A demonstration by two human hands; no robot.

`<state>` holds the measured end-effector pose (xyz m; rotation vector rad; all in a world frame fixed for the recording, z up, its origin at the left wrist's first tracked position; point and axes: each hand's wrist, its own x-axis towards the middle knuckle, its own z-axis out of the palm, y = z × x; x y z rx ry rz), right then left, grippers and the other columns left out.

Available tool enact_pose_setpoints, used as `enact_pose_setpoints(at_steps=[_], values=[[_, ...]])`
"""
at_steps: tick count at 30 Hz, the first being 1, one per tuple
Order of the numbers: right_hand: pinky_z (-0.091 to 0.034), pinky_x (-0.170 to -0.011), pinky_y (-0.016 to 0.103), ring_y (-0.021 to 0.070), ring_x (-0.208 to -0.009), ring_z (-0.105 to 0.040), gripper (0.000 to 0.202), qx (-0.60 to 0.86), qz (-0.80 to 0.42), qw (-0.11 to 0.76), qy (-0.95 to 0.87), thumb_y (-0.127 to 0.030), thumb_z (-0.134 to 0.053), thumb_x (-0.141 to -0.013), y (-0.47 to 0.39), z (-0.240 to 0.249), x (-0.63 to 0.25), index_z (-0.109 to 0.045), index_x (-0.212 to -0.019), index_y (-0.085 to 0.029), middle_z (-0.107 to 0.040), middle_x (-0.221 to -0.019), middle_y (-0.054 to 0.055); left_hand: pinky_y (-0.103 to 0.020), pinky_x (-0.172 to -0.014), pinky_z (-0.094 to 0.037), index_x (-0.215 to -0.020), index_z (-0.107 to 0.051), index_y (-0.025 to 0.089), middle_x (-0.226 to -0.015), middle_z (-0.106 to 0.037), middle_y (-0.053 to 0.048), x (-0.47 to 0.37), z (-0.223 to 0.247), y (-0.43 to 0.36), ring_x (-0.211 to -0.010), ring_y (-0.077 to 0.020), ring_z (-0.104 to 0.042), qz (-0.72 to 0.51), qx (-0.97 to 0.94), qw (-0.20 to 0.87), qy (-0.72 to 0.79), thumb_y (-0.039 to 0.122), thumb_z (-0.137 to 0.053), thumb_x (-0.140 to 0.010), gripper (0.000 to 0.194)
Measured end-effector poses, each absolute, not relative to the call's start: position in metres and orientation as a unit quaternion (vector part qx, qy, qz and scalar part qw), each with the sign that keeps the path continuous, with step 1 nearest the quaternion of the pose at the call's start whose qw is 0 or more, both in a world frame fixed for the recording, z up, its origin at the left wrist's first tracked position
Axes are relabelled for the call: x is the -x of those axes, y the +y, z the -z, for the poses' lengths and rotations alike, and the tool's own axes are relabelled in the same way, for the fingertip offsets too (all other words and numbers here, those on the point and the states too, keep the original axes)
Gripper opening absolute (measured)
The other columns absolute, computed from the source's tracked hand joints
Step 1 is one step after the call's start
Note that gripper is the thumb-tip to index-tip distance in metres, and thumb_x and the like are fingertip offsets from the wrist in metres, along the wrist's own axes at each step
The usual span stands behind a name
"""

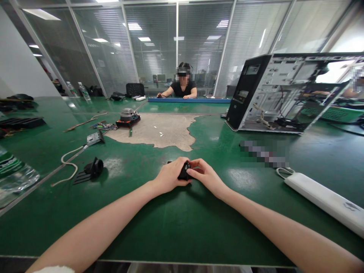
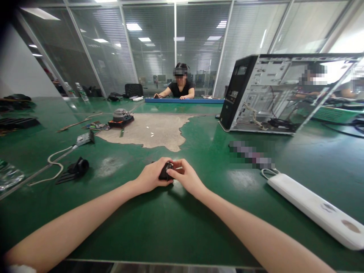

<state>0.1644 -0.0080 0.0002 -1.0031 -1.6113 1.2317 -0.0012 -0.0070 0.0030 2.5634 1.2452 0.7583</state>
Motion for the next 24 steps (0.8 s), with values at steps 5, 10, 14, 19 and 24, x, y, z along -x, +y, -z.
enact_pose_setpoints(at_steps=[5, 10, 14, 19, 24], values=[[-0.048, -0.070, 0.029, 0.0135, -0.080, -0.057, 0.023, 0.358, -0.502, 0.412, -0.671, -0.029, -0.063, -0.070, -0.012, -0.002, -0.168, -0.046, -0.083, -0.020, -0.055, -0.089, 0.001, -0.034, -0.074, -0.043, -0.113, -0.034, 0.023, -0.109, -0.051, -0.005, 0.001, -0.004, -0.007, -0.091, -0.0222, -0.055, -0.250, -0.868, 0.094, 0.417, 0.034, -0.063, -0.067, 0.056], [-0.048, -0.071, 0.029, 0.0139, -0.081, -0.056, 0.019, 0.356, -0.490, 0.423, -0.674, -0.031, -0.059, -0.073, -0.016, -0.002, -0.167, -0.046, -0.082, -0.021, -0.055, -0.087, 0.000, -0.034, -0.075, -0.043, -0.113, -0.033, 0.023, -0.110, -0.050, -0.005, 0.001, -0.002, -0.007, -0.092, -0.0218, -0.055, -0.259, -0.866, 0.099, 0.417, 0.033, -0.063, -0.068, 0.055], [-0.048, -0.066, 0.028, 0.0124, -0.073, -0.056, 0.020, 0.376, -0.484, 0.430, -0.663, -0.034, -0.058, -0.073, -0.011, -0.001, -0.164, -0.045, -0.080, -0.020, -0.055, -0.082, -0.001, -0.034, -0.075, -0.043, -0.114, -0.034, 0.023, -0.109, -0.051, -0.005, 0.001, -0.002, -0.007, -0.092, -0.0225, -0.055, -0.259, -0.865, 0.091, 0.419, 0.037, -0.063, -0.067, 0.057], [-0.049, -0.068, 0.029, 0.0131, -0.075, -0.056, 0.021, 0.390, -0.485, 0.408, -0.669, -0.033, -0.057, -0.074, -0.010, -0.001, -0.165, -0.047, -0.087, -0.019, -0.055, -0.084, 0.001, -0.032, -0.074, -0.043, -0.112, -0.035, 0.023, -0.108, -0.052, -0.004, 0.000, -0.003, -0.007, -0.091, -0.0220, -0.055, -0.254, -0.867, 0.090, 0.420, 0.036, -0.063, -0.067, 0.055], [-0.049, -0.079, 0.031, 0.0146, -0.090, -0.056, 0.022, 0.333, -0.500, 0.414, -0.684, -0.029, -0.060, -0.072, -0.019, -0.003, -0.168, -0.045, -0.088, -0.022, -0.053, -0.093, 0.000, -0.033, -0.075, -0.043, -0.114, -0.033, 0.024, -0.110, -0.051, -0.004, 0.000, -0.003, -0.007, -0.091, -0.0220, -0.056, -0.243, -0.865, 0.097, 0.428, 0.029, -0.064, -0.065, 0.058]])
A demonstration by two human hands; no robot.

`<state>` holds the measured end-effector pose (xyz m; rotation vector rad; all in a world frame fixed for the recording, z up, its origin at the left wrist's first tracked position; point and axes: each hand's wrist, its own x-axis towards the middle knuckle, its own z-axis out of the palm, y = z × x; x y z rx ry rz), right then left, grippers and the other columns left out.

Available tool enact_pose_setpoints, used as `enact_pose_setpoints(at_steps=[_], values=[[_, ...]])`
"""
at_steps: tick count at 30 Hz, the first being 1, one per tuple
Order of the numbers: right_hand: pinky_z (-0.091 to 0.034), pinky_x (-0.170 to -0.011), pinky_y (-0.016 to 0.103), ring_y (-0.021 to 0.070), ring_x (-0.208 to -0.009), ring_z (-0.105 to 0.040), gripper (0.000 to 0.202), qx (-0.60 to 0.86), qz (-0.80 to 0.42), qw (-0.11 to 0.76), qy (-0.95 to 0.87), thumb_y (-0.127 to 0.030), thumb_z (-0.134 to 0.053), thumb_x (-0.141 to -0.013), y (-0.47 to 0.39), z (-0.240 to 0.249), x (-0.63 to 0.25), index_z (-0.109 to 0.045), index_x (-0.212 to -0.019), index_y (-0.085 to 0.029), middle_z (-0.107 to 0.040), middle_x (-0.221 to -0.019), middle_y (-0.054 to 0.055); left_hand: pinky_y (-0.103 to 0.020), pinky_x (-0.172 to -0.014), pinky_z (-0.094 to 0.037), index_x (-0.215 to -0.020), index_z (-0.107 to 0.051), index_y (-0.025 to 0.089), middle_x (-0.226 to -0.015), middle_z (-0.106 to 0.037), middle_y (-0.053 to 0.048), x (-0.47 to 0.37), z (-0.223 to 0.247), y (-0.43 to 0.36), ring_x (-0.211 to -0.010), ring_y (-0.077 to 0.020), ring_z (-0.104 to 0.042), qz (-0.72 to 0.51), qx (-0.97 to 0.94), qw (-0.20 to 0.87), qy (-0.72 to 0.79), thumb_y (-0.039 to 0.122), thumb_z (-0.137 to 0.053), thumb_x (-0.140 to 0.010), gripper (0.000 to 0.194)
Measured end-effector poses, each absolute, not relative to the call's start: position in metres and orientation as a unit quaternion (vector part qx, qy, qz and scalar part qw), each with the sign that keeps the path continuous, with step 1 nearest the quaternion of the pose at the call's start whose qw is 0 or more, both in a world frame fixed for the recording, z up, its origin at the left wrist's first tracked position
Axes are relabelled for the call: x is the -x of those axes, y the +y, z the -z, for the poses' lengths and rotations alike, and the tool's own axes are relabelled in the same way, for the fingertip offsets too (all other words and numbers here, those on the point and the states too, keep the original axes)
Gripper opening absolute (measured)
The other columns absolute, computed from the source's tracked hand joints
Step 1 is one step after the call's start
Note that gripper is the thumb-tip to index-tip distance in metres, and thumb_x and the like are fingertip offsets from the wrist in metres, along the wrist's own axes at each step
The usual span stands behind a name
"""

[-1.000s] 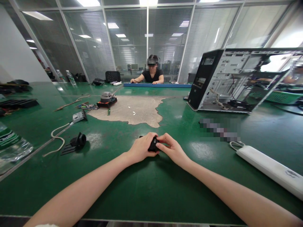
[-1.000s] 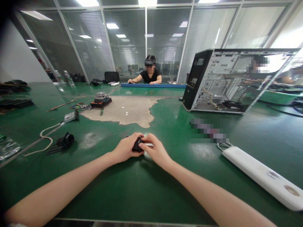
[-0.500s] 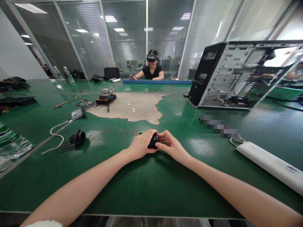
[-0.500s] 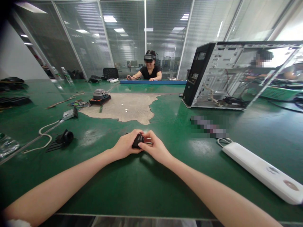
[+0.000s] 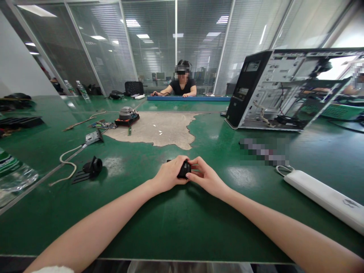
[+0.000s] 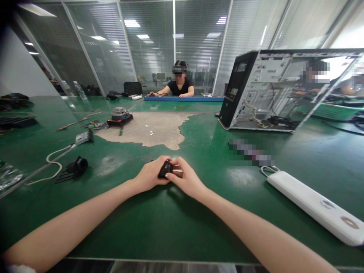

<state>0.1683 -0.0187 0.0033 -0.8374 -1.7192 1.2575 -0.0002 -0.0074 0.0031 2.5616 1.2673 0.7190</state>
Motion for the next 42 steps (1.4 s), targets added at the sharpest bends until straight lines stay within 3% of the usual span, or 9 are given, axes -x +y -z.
enact_pose_setpoints(at_steps=[8, 17, 22, 27, 33, 38, 42], values=[[-0.049, -0.065, 0.028, 0.0128, -0.074, -0.055, 0.020, 0.385, -0.483, 0.424, -0.663, -0.032, -0.058, -0.073, -0.012, -0.002, -0.165, -0.046, -0.084, -0.020, -0.054, -0.084, 0.001, -0.033, -0.075, -0.044, -0.113, -0.034, 0.023, -0.109, -0.052, -0.005, 0.000, -0.002, -0.007, -0.092, -0.0221, -0.055, -0.264, -0.864, 0.096, 0.417, 0.036, -0.063, -0.067, 0.055], [-0.049, -0.079, 0.031, 0.0143, -0.089, -0.056, 0.018, 0.332, -0.479, 0.419, -0.696, -0.025, -0.058, -0.074, -0.021, -0.004, -0.167, -0.046, -0.087, -0.022, -0.053, -0.091, 0.000, -0.033, -0.075, -0.044, -0.113, -0.033, 0.023, -0.110, -0.051, -0.004, 0.001, -0.003, -0.008, -0.091, -0.0217, -0.055, -0.251, -0.869, 0.091, 0.416, 0.028, -0.064, -0.066, 0.056], [-0.051, -0.069, 0.030, 0.0147, -0.080, -0.057, 0.017, 0.371, -0.486, 0.423, -0.669, -0.026, -0.057, -0.074, -0.018, -0.004, -0.166, -0.046, -0.084, -0.020, -0.054, -0.084, 0.001, -0.033, -0.075, -0.044, -0.113, -0.034, 0.023, -0.110, -0.051, -0.005, -0.001, -0.003, -0.008, -0.092, -0.0220, -0.055, -0.253, -0.867, 0.088, 0.420, 0.033, -0.063, -0.067, 0.055], [-0.051, -0.070, 0.033, 0.0155, -0.079, -0.058, 0.023, 0.388, -0.488, 0.411, -0.665, -0.027, -0.061, -0.070, -0.013, -0.005, -0.166, -0.045, -0.086, -0.019, -0.055, -0.085, 0.002, -0.033, -0.075, -0.044, -0.113, -0.034, 0.023, -0.109, -0.051, -0.004, -0.001, -0.003, -0.008, -0.092, -0.0220, -0.055, -0.252, -0.865, 0.092, 0.424, 0.034, -0.063, -0.067, 0.055], [-0.047, -0.085, 0.032, 0.0141, -0.091, -0.055, 0.020, 0.335, -0.470, 0.436, -0.691, -0.025, -0.061, -0.070, -0.021, -0.007, -0.167, -0.047, -0.083, -0.021, -0.052, -0.092, 0.000, -0.033, -0.077, -0.043, -0.114, -0.033, 0.024, -0.111, -0.051, -0.004, 0.000, -0.004, -0.008, -0.094, -0.0216, -0.055, -0.250, -0.867, 0.103, 0.419, 0.027, -0.064, -0.065, 0.058], [-0.050, -0.073, 0.033, 0.0151, -0.080, -0.059, 0.021, 0.366, -0.504, 0.427, -0.656, -0.029, -0.060, -0.071, -0.017, -0.007, -0.165, -0.044, -0.081, -0.020, -0.055, -0.081, 0.000, -0.032, -0.076, -0.044, -0.113, -0.034, 0.023, -0.108, -0.052, -0.004, -0.001, -0.002, -0.007, -0.092, -0.0215, -0.055, -0.263, -0.863, 0.096, 0.420, 0.033, -0.063, -0.067, 0.055], [-0.050, -0.071, 0.034, 0.0161, -0.079, -0.059, 0.026, 0.399, -0.492, 0.418, -0.651, -0.028, -0.063, -0.068, -0.012, -0.006, -0.165, -0.045, -0.084, -0.019, -0.056, -0.086, 0.002, -0.032, -0.075, -0.044, -0.112, -0.035, 0.022, -0.107, -0.052, -0.004, 0.000, -0.002, -0.007, -0.091, -0.0214, -0.055, -0.258, -0.866, 0.091, 0.418, 0.035, -0.063, -0.067, 0.055]])
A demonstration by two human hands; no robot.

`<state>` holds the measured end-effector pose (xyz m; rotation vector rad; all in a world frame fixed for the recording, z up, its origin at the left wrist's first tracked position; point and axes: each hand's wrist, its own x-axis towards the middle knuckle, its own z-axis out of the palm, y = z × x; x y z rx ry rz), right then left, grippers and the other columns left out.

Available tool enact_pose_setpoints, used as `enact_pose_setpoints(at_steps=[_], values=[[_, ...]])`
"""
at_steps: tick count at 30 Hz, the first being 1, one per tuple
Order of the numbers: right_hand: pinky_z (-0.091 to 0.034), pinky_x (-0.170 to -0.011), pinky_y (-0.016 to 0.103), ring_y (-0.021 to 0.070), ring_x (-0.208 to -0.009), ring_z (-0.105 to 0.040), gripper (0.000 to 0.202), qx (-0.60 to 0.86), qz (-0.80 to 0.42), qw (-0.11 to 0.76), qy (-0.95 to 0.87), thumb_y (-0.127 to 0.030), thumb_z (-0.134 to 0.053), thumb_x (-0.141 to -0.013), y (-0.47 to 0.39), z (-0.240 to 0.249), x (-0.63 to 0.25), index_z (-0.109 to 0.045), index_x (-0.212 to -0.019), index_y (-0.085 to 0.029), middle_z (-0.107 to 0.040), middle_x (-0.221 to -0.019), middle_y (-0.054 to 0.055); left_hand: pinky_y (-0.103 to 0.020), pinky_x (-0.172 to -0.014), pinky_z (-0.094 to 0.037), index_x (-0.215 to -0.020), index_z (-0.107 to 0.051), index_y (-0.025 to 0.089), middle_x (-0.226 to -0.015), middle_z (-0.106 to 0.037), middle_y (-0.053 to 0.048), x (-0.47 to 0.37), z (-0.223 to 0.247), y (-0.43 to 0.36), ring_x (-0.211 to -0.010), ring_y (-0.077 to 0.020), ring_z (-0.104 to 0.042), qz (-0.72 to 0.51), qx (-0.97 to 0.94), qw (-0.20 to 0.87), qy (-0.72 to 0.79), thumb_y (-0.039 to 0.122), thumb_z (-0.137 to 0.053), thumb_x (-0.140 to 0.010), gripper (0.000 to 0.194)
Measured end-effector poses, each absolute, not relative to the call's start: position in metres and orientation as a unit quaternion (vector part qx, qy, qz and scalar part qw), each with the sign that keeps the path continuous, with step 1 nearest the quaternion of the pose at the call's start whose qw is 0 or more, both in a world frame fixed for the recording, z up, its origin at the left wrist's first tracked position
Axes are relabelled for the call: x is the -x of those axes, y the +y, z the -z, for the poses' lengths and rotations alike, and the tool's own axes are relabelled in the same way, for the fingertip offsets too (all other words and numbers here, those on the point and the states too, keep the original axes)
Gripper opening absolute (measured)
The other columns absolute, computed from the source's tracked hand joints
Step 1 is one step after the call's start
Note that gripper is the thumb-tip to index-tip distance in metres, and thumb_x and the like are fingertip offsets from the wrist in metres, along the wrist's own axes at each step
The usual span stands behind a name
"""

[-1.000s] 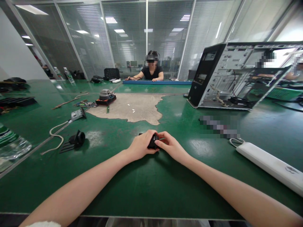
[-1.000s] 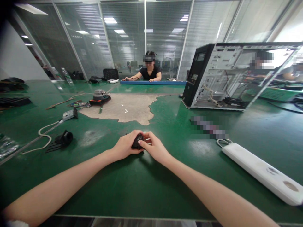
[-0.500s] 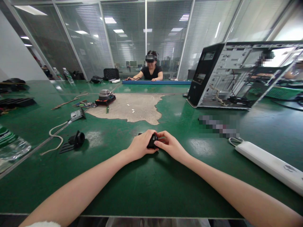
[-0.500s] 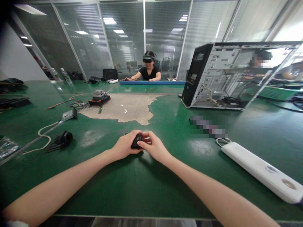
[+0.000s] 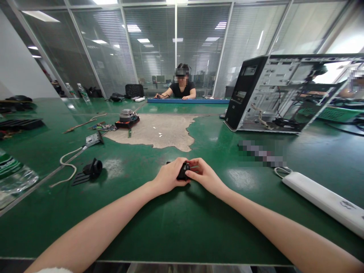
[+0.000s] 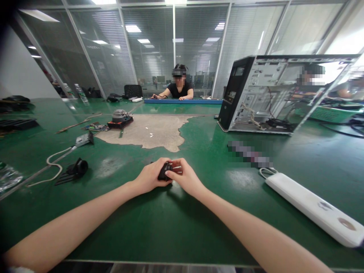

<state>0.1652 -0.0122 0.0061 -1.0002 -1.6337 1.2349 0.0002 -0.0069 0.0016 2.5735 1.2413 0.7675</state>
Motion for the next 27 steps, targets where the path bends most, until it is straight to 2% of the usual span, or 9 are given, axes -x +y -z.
enact_pose_setpoints(at_steps=[6, 11, 13, 18, 23, 27], values=[[-0.049, -0.079, 0.031, 0.0147, -0.088, -0.057, 0.024, 0.339, -0.507, 0.417, -0.674, -0.026, -0.062, -0.070, -0.021, -0.008, -0.168, -0.044, -0.085, -0.021, -0.053, -0.090, 0.000, -0.032, -0.076, -0.043, -0.114, -0.033, 0.023, -0.110, -0.051, -0.004, 0.001, -0.003, -0.008, -0.092, -0.0212, -0.055, -0.252, -0.867, 0.096, 0.418, 0.028, -0.063, -0.066, 0.057], [-0.050, -0.068, 0.030, 0.0134, -0.074, -0.058, 0.020, 0.366, -0.507, 0.420, -0.657, -0.029, -0.059, -0.072, -0.018, -0.007, -0.167, -0.044, -0.080, -0.019, -0.055, -0.079, -0.001, -0.032, -0.076, -0.043, -0.113, -0.034, 0.023, -0.109, -0.051, -0.004, 0.000, -0.003, -0.008, -0.092, -0.0214, -0.055, -0.263, -0.864, 0.096, 0.418, 0.033, -0.063, -0.067, 0.055], [-0.049, -0.066, 0.030, 0.0133, -0.072, -0.058, 0.022, 0.378, -0.508, 0.423, -0.649, -0.029, -0.061, -0.070, -0.013, -0.006, -0.166, -0.045, -0.080, -0.019, -0.055, -0.080, 0.000, -0.032, -0.076, -0.043, -0.113, -0.034, 0.023, -0.109, -0.052, -0.004, 0.000, -0.003, -0.008, -0.092, -0.0214, -0.055, -0.265, -0.864, 0.096, 0.417, 0.034, -0.064, -0.066, 0.056], [-0.049, -0.070, 0.032, 0.0144, -0.078, -0.057, 0.023, 0.389, -0.502, 0.398, -0.662, -0.029, -0.061, -0.070, -0.010, -0.005, -0.168, -0.047, -0.086, -0.019, -0.055, -0.089, 0.003, -0.032, -0.075, -0.043, -0.111, -0.036, 0.023, -0.107, -0.052, -0.004, -0.001, -0.004, -0.008, -0.091, -0.0215, -0.055, -0.260, -0.865, 0.099, 0.419, 0.034, -0.064, -0.066, 0.055], [-0.049, -0.076, 0.030, 0.0139, -0.087, -0.056, 0.024, 0.339, -0.500, 0.406, -0.685, -0.027, -0.061, -0.071, -0.020, -0.008, -0.170, -0.045, -0.087, -0.021, -0.053, -0.094, 0.001, -0.032, -0.075, -0.043, -0.113, -0.034, 0.022, -0.110, -0.051, -0.004, 0.000, -0.004, -0.009, -0.092, -0.0214, -0.055, -0.254, -0.867, 0.098, 0.418, 0.028, -0.064, -0.065, 0.057], [-0.050, -0.067, 0.028, 0.0129, -0.076, -0.058, 0.021, 0.355, -0.500, 0.414, -0.672, -0.032, -0.059, -0.072, -0.020, -0.008, -0.167, -0.045, -0.082, -0.020, -0.053, -0.084, -0.001, -0.032, -0.076, -0.043, -0.113, -0.034, 0.023, -0.109, -0.051, -0.004, 0.000, -0.004, -0.009, -0.093, -0.0211, -0.054, -0.264, -0.865, 0.097, 0.415, 0.032, -0.062, -0.067, 0.055]])
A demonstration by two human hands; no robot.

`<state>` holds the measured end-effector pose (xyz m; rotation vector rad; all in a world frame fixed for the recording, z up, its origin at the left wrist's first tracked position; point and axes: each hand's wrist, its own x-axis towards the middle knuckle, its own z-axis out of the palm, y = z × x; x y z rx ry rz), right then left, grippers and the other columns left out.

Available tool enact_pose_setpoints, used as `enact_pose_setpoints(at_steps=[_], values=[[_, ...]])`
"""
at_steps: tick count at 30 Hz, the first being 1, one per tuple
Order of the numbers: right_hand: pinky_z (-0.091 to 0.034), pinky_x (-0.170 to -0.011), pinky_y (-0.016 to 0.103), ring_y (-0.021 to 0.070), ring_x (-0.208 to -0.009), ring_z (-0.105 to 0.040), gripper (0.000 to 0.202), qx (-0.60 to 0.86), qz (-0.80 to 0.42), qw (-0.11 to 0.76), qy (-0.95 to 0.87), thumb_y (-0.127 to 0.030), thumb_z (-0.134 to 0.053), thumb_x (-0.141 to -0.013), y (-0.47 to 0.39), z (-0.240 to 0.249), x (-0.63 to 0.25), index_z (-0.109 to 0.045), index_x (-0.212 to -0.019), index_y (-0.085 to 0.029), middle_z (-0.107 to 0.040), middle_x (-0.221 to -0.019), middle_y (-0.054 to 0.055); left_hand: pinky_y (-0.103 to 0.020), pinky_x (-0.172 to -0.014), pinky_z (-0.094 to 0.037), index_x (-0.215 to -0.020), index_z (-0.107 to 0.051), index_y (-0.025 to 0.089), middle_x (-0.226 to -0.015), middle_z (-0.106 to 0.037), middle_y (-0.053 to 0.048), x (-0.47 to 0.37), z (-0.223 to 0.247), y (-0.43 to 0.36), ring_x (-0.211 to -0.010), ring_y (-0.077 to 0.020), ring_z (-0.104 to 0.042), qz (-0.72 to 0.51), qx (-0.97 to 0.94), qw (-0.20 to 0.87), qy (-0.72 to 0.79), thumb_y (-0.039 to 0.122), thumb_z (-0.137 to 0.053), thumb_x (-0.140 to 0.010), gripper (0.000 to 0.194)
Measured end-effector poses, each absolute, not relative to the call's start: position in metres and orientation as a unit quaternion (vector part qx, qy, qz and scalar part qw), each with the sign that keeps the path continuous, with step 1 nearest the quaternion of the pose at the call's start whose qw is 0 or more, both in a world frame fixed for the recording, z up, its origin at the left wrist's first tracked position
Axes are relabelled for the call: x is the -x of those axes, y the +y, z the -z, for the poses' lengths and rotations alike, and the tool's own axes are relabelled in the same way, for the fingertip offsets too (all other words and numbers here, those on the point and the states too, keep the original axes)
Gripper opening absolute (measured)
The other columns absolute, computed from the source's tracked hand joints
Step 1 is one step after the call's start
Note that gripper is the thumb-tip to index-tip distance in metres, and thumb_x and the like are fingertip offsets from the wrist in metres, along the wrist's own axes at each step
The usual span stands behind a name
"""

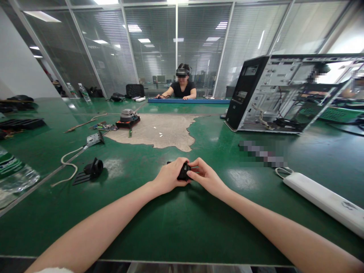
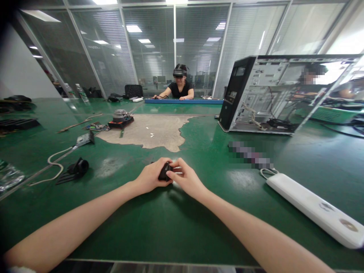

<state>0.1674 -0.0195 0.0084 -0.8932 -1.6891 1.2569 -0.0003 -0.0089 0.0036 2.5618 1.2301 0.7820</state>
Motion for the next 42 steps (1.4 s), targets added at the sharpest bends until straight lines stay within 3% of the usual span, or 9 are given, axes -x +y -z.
enact_pose_setpoints(at_steps=[3, 13, 17, 24, 29, 35, 42], values=[[-0.050, -0.065, 0.029, 0.0123, -0.071, -0.058, 0.022, 0.379, -0.491, 0.420, -0.663, -0.032, -0.060, -0.072, -0.015, -0.006, -0.165, -0.045, -0.082, -0.019, -0.053, -0.082, -0.001, -0.032, -0.076, -0.043, -0.113, -0.035, 0.023, -0.109, -0.051, -0.004, 0.000, -0.004, -0.009, -0.092, -0.0211, -0.055, -0.262, -0.866, 0.095, 0.415, 0.034, -0.062, -0.067, 0.054], [-0.049, -0.079, 0.033, 0.0154, -0.090, -0.057, 0.024, 0.330, -0.508, 0.409, -0.682, -0.030, -0.062, -0.070, -0.021, -0.011, -0.169, -0.046, -0.087, -0.021, -0.053, -0.093, 0.001, -0.032, -0.077, -0.043, -0.113, -0.034, 0.024, -0.110, -0.051, -0.004, 0.000, -0.005, -0.009, -0.093, -0.0214, -0.054, -0.254, -0.865, 0.108, 0.419, 0.028, -0.064, -0.065, 0.057], [-0.050, -0.075, 0.032, 0.0155, -0.087, -0.057, 0.019, 0.353, -0.492, 0.431, -0.669, -0.030, -0.060, -0.072, -0.018, -0.008, -0.166, -0.046, -0.080, -0.020, -0.053, -0.089, 0.001, -0.032, -0.076, -0.044, -0.112, -0.035, 0.023, -0.108, -0.052, -0.004, 0.000, -0.005, -0.009, -0.092, -0.0212, -0.055, -0.261, -0.863, 0.103, 0.421, 0.032, -0.063, -0.067, 0.054], [-0.050, -0.072, 0.032, 0.0146, -0.081, -0.059, 0.025, 0.369, -0.507, 0.405, -0.666, -0.030, -0.061, -0.071, -0.013, -0.005, -0.169, -0.045, -0.087, -0.019, -0.055, -0.090, 0.002, -0.033, -0.076, -0.044, -0.112, -0.035, 0.022, -0.108, -0.052, -0.004, 0.000, -0.005, -0.009, -0.092, -0.0216, -0.055, -0.255, -0.865, 0.099, 0.421, 0.033, -0.064, -0.067, 0.055], [-0.049, -0.075, 0.031, 0.0156, -0.088, -0.058, 0.025, 0.334, -0.524, 0.405, -0.671, -0.030, -0.063, -0.069, -0.017, -0.009, -0.172, -0.045, -0.084, -0.021, -0.055, -0.092, 0.001, -0.032, -0.076, -0.043, -0.113, -0.035, 0.023, -0.109, -0.051, -0.004, 0.000, -0.005, -0.009, -0.092, -0.0214, -0.055, -0.255, -0.862, 0.107, 0.425, 0.031, -0.063, -0.066, 0.055], [-0.049, -0.069, 0.031, 0.0138, -0.073, -0.059, 0.026, 0.376, -0.512, 0.423, -0.646, -0.033, -0.063, -0.069, -0.011, -0.007, -0.166, -0.044, -0.080, -0.020, -0.055, -0.081, 0.000, -0.033, -0.077, -0.043, -0.112, -0.036, 0.023, -0.107, -0.052, -0.004, 0.000, -0.005, -0.009, -0.092, -0.0217, -0.054, -0.261, -0.860, 0.108, 0.424, 0.033, -0.064, -0.065, 0.056], [-0.048, -0.076, 0.032, 0.0152, -0.087, -0.057, 0.029, 0.324, -0.536, 0.386, -0.677, -0.031, -0.064, -0.069, -0.012, -0.005, -0.174, -0.044, -0.088, -0.021, -0.054, -0.092, 0.001, -0.032, -0.076, -0.043, -0.113, -0.035, 0.024, -0.109, -0.051, -0.004, 0.000, -0.004, -0.009, -0.092, -0.0216, -0.055, -0.253, -0.861, 0.106, 0.429, 0.030, -0.064, -0.065, 0.056]])
